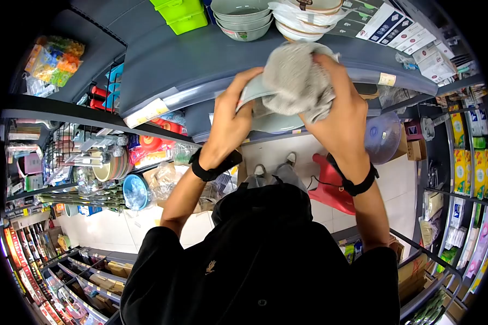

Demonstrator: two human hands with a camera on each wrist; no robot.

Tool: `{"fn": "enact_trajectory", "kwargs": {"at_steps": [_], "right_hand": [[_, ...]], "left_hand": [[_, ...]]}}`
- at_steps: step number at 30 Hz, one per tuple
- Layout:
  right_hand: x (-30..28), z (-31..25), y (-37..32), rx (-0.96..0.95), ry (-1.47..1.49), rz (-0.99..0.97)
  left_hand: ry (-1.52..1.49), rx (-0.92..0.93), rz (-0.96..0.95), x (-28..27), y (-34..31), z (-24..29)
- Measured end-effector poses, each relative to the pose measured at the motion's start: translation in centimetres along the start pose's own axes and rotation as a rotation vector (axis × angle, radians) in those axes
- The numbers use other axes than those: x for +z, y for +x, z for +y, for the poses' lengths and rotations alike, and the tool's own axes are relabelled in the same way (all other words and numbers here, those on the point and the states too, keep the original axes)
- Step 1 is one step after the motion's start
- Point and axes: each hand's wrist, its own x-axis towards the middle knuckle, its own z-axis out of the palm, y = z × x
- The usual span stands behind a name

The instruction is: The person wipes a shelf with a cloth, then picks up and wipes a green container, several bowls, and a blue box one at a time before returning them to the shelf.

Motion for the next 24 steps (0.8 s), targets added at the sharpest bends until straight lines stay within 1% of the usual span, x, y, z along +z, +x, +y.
{"fn": "enact_trajectory", "kwargs": {"at_steps": [1, 2, 3, 4, 5, 7, 8, 9, 10, 11, 12, 13, 14, 15, 16, 17, 18, 19, 20, 21, 22, 23, 24], "right_hand": [[0.5, 0.2, -0.3, 0.238, 0.188, 0.017], [1.2, 0.3, -0.8, 0.477, 0.375, 0.036], [2.5, 0.5, -2.0, 0.471, 0.375, 0.039], [4.1, 0.6, -3.4, 0.615, 0.576, 0.057], [5.2, 0.2, -3.9, 0.755, 0.780, 0.074], [6.5, -2.8, -3.3, 0.950, 1.047, 0.295], [6.2, -2.8, -3.1, 0.976, 1.058, 0.236], [5.9, -2.4, -3.3, 0.963, 1.072, 0.235], [5.8, -1.8, -3.8, 0.939, 0.950, 0.132], [5.8, -0.8, -4.3, 0.909, 0.827, 0.038], [5.8, -0.1, -4.1, 0.762, 0.762, 0.017], [5.7, 0.3, -4.1, 0.753, 0.770, 0.023], [5.4, 0.6, -4.0, 0.654, 0.674, 0.050], [5.0, 0.6, -3.6, 0.555, 0.578, 0.074], [4.8, 1.0, -3.1, 0.414, 0.506, 0.101], [4.3, 0.8, -2.5, 0.413, 0.514, 0.102], [3.5, 0.3, -1.8, 0.400, 0.463, 0.085], [2.7, -0.1, -1.1, 0.385, 0.413, 0.067], [2.2, -0.3, -0.4, 0.283, 0.304, 0.051], [1.4, -0.8, 0.1, 0.280, 0.314, 0.050], [0.5, -1.3, 0.7, 0.021, 0.196, -0.007], [-0.2, -1.8, 1.0, -0.238, 0.077, -0.060], [-0.7, -2.3, 0.6, -0.226, 0.226, -0.073]], "left_hand": [[-0.164, -0.097, 0.111, 0.4, -0.3, 0.3], [-0.231, -0.106, 0.224, 0.9, -0.1, 0.4], [-0.299, -0.114, 0.337, 1.5, 0.1, 0.4], [-0.254, -0.038, 0.407, 2.0, 0.2, 1.1], [-0.284, 0.012, 0.462, 2.9, 0.0, 0.5], [-0.311, 0.012, 0.583, 4.5, -0.4, 0.8], [-0.298, 0.016, 0.597, 5.0, -0.9, 0.1], [-0.285, 0.014, 0.611, 5.2, -1.5, -0.5], [-0.331, -0.028, 0.564, 4.8, -1.8, -0.6], [-0.322, -0.013, 0.563, 4.1, -2.1, -0.9], [-0.154, 0.102, 0.444, 3.0, -2.1, -1.0], [0.014, 0.210, 0.324, 2.0, -2.2, -1.1], [0.029, 0.252, 0.264, 1.3, -2.1, -1.1], [0.035, 0.258, 0.267, 0.3, -1.8, -0.1], [0.088, 0.278, 0.181, -0.8, -1.4, 1.1], [0.143, 0.294, 0.095, -1.7, -1.1, 2.3], [0.200, 0.242, 0.042, -2.4, -1.1, 3.2], [0.209, 0.240, 0.045, -2.9, -1.0, 4.0], [0.302, 0.127, -0.035, -3.4, -0.8, 4.6], [0.393, 0.010, -0.114, -3.9, -0.6, 5.1], [0.404, -0.027, -0.109, -4.5, -0.4, 5.3], [0.423, 0.002, -0.135, -5.5, -0.2, 4.6], [0.427, -0.022, -0.188, -6.8, 0.3, 4.7]]}}
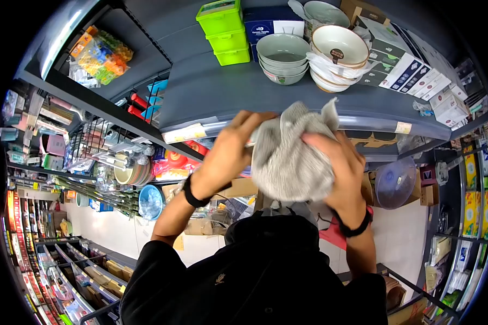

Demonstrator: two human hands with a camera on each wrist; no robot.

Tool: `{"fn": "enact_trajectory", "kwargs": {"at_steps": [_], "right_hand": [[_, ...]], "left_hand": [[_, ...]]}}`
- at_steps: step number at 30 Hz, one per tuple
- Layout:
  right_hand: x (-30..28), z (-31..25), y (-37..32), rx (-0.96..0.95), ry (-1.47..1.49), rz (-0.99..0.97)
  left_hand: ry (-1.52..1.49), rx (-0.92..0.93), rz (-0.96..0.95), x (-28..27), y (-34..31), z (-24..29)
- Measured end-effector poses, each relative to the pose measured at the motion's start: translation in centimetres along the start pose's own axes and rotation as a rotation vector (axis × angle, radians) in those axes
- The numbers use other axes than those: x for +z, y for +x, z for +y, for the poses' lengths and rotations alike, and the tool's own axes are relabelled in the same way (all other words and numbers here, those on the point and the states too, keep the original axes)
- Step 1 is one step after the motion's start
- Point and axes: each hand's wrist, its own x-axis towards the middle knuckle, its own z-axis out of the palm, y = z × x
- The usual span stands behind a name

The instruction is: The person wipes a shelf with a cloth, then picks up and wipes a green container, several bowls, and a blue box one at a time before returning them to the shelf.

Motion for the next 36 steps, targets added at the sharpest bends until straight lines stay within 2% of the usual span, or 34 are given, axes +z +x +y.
{"fn": "enact_trajectory", "kwargs": {"at_steps": [1, 3, 4, 5, 6, 7, 9, 11, 13, 17, 21, 24, 27, 31, 33, 34, 35, 36], "right_hand": [[0.0, 0.0, -1.7, -0.007, 0.005, 0.006], [0.4, 1.1, -6.0, 0.384, 0.496, 0.430], [-0.1, 1.1, -5.9, 0.383, 0.503, 0.432], [-0.7, 0.8, -5.6, 0.364, 0.227, 0.439], [-1.1, 0.8, -5.6, 0.338, -0.048, 0.443], [-1.3, 1.3, -6.4, 0.335, -0.039, 0.444], [-1.2, 3.1, -8.5, 0.613, 0.104, 0.453], [-1.1, 3.4, -9.5, 0.626, 0.197, 0.498], [-1.3, 3.6, -10.4, 0.691, 0.128, 0.463], [-1.1, 4.1, -12.2, 0.726, 0.227, 0.505], [-1.2, 4.6, -13.8, 0.756, 0.242, 0.566], [-1.4, 5.2, -14.4, 0.834, 0.302, 0.622], [-2.1, 5.9, -15.0, 0.830, 0.314, 0.578], [-2.9, 7.1, -15.3, 0.852, 0.263, 0.574], [-3.5, 8.0, -15.4, 0.849, 0.263, 0.568], [-3.8, 8.2, -15.0, 0.873, 0.276, 0.573], [-4.0, 8.3, -14.6, 0.902, 0.292, 0.571], [-4.3, 8.3, -14.2, 0.908, 0.298, 0.560]], "left_hand": [[0.005, -0.009, -0.058, -1.4, 0.3, -0.5], [0.158, 0.085, 0.076, -3.2, 0.8, -3.5], [0.109, -0.011, 0.146, -4.1, 1.1, -5.6], [0.060, -0.109, 0.217, -5.2, 1.6, -7.7], [0.094, -0.205, 0.196, -6.8, 2.5, -9.6], [0.127, -0.301, 0.175, -8.4, 3.5, -11.0], [-0.004, -0.541, 0.011, -11.0, 5.6, -10.8], [-0.080, -0.514, -0.008, -12.1, 7.7, -14.3], [-0.057, -0.633, -0.215, -13.1, 9.4, -15.9], [0.025, -0.701, -0.291, -13.6, 12.3, -19.6], [0.000, -0.761, -0.387, -13.8, 13.9, -20.3], [-0.074, -0.777, -0.323, -13.8, 13.8, -20.0], [-0.156, -0.741, -0.393, -13.8, 13.2, -19.8], [-0.203, -0.707, -0.373, -13.5, 12.5, -21.0], [0.340, -0.543, -0.064, -13.2, 12.5, -21.5], [0.672, -0.404, 0.018, -12.2, 12.8, -18.4], [0.673, -0.414, 0.016, -11.0, 13.2, -15.8], [0.254, -0.431, 0.032, -9.7, 13.7, -13.4]]}}
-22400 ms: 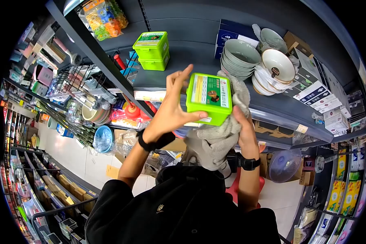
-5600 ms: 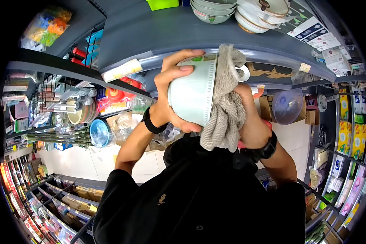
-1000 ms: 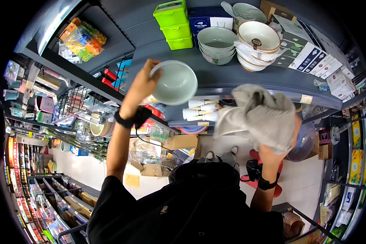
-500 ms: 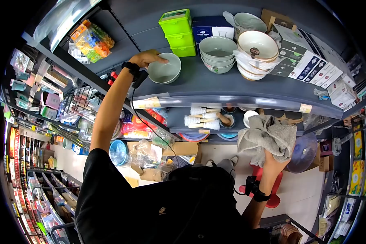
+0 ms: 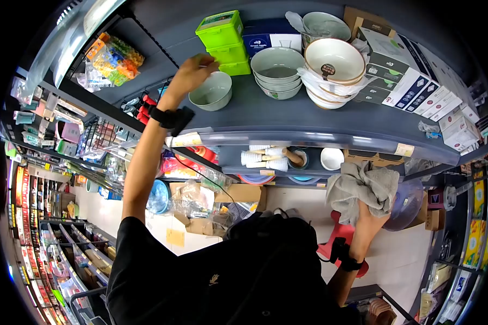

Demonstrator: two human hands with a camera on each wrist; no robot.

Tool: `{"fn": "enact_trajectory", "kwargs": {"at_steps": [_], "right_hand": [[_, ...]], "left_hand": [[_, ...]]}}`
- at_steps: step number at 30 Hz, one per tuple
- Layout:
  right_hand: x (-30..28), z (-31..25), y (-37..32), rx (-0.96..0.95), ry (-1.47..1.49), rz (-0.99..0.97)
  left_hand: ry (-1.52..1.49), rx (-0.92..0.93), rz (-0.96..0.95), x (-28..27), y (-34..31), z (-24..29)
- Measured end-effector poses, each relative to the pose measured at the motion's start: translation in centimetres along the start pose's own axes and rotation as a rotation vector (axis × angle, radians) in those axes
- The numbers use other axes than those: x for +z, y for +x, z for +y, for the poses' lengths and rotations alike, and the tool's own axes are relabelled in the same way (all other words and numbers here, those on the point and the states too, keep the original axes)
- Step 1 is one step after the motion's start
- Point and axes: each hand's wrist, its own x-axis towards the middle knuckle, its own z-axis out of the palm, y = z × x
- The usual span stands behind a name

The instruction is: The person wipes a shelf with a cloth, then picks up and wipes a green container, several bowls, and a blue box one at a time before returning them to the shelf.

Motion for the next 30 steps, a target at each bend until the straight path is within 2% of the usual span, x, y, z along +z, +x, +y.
{"fn": "enact_trajectory", "kwargs": {"at_steps": [1, 3, 4, 6, 9, 14, 17, 19, 20, 22, 25, 26, 27, 29, 30], "right_hand": [[0.3, -0.3, 0.5, 0.049, 0.053, -0.005], [0.4, 0.1, 1.6, 0.095, 0.112, -0.018], [0.3, 1.1, 2.1, 0.057, 0.080, -0.030], [-0.2, 2.3, 2.6, 0.021, 0.045, -0.048], [-0.4, 2.7, 2.9, -0.021, -0.005, -0.102], [0.3, 1.8, 2.6, 0.022, 0.041, -0.242], [0.2, 1.8, 2.7, 0.025, 0.041, -0.281], [0.5, 1.4, 2.9, 0.042, 0.061, -0.293], [0.6, 1.1, 3.0, 0.038, 0.062, -0.296], [0.6, 1.0, 3.2, 0.034, 0.062, -0.298], [0.9, 1.2, 3.6, 0.011, 0.064, -0.282], [0.9, 1.1, 3.6, 0.009, 0.057, -0.282], [1.0, 1.0, 3.7, 0.007, 0.049, -0.282], [1.1, 1.5, 3.8, 0.038, 0.070, -0.269], [1.2, 1.6, 3.7, 0.078, 0.090, -0.260]], "left_hand": [[-0.408, -0.007, -0.068, 0.7, -0.4, 2.8], [-0.478, -0.228, -0.113, 2.6, -1.3, 9.0], [-0.478, -0.235, -0.106, 3.6, -0.5, 9.7], [-0.229, -0.238, -0.149, 5.2, 1.6, 10.1], [-0.167, -0.218, -0.148, 6.4, 3.0, 8.5], [-0.349, -0.219, -0.119, 6.0, 2.4, 8.9], [-0.264, -0.230, -0.064, 5.9, 2.7, 9.4], [-0.068, -0.085, 0.013, 5.9, 3.2, 8.8], [-0.067, -0.085, 0.014, 6.0, 3.5, 8.7], [0.325, 0.097, 0.262, 6.1, 3.9, 8.6], [0.296, 0.145, 0.376, 4.9, 3.7, 9.1], [0.170, 0.147, 0.316, 4.0, 3.0, 9.0], [0.169, 0.151, 0.318, 3.6, 2.0, 8.7], [0.037, 0.290, 0.541, 3.0, 0.2, 8.0], [-0.271, 0.162, 0.489, 3.2, -0.9, 7.4]]}}
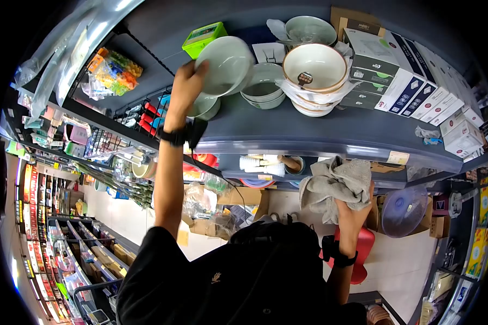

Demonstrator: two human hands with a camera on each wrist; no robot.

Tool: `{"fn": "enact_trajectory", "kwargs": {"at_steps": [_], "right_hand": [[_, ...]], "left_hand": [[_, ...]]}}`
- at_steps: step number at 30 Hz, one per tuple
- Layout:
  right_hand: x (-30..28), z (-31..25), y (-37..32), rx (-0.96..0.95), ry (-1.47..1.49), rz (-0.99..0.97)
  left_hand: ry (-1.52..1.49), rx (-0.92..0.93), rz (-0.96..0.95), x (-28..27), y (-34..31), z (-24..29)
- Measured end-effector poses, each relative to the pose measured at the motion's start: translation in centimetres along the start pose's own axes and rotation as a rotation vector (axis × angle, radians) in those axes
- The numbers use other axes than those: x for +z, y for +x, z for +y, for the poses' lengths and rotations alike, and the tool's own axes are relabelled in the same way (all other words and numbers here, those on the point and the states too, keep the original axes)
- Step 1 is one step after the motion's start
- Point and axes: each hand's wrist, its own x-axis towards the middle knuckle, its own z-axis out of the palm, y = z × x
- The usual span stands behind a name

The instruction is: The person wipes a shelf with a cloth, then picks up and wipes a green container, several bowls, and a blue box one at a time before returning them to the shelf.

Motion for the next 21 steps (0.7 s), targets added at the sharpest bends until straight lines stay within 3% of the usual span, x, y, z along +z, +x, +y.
{"fn": "enact_trajectory", "kwargs": {"at_steps": [3, 5, 7, 8, 9, 11, 12, 13, 16, 19, 20, 21], "right_hand": [[1.4, -0.3, -0.2, 0.071, 0.133, 0.050], [2.9, -0.9, 0.0, 0.104, 0.198, 0.035], [4.0, -1.0, 0.1, 0.145, 0.248, 0.017], [4.5, -0.6, 0.0, 0.163, 0.325, 0.018], [5.0, -0.4, 0.1, 0.179, 0.403, 0.021], [6.0, -2.6, 0.2, 0.230, 0.429, -0.047], [6.2, -3.4, 0.0, 0.283, 0.457, -0.109], [6.3, -3.3, -0.2, 0.286, 0.446, -0.109], [6.2, -2.1, -0.9, 0.284, 0.510, -0.219], [6.6, -1.2, -1.8, 0.017, 0.746, -0.365], [6.5, -1.6, -1.8, 0.019, 0.725, -0.371], [9.0, -5.2, -1.7, -0.359, 0.096, -0.300]], "left_hand": [[-0.617, -0.450, -0.058, -1.3, -4.6, 0.9], [-1.078, -0.495, -0.179, -1.7, -8.1, -0.9], [-0.809, -0.003, -0.317, -1.5, -11.6, 0.3], [-1.415, -0.395, -0.317, -1.4, -12.4, 0.1], [-1.420, -0.397, -0.309, -1.4, -13.0, 0.5], [-1.520, -0.701, -0.091, -1.6, -13.7, 2.2], [-1.140, -0.401, -0.088, -1.8, -14.0, 2.7], [-0.845, -0.272, -0.035, -1.7, -13.9, 2.2], [-0.667, -0.178, 0.106, -1.6, -14.1, 4.7], [-0.483, -0.103, 0.241, -1.6, -14.5, 6.4], [-0.336, 0.056, 0.280, -1.5, -14.4, 6.1], [-0.184, 0.214, 0.319, -1.5, -14.4, 5.9]]}}
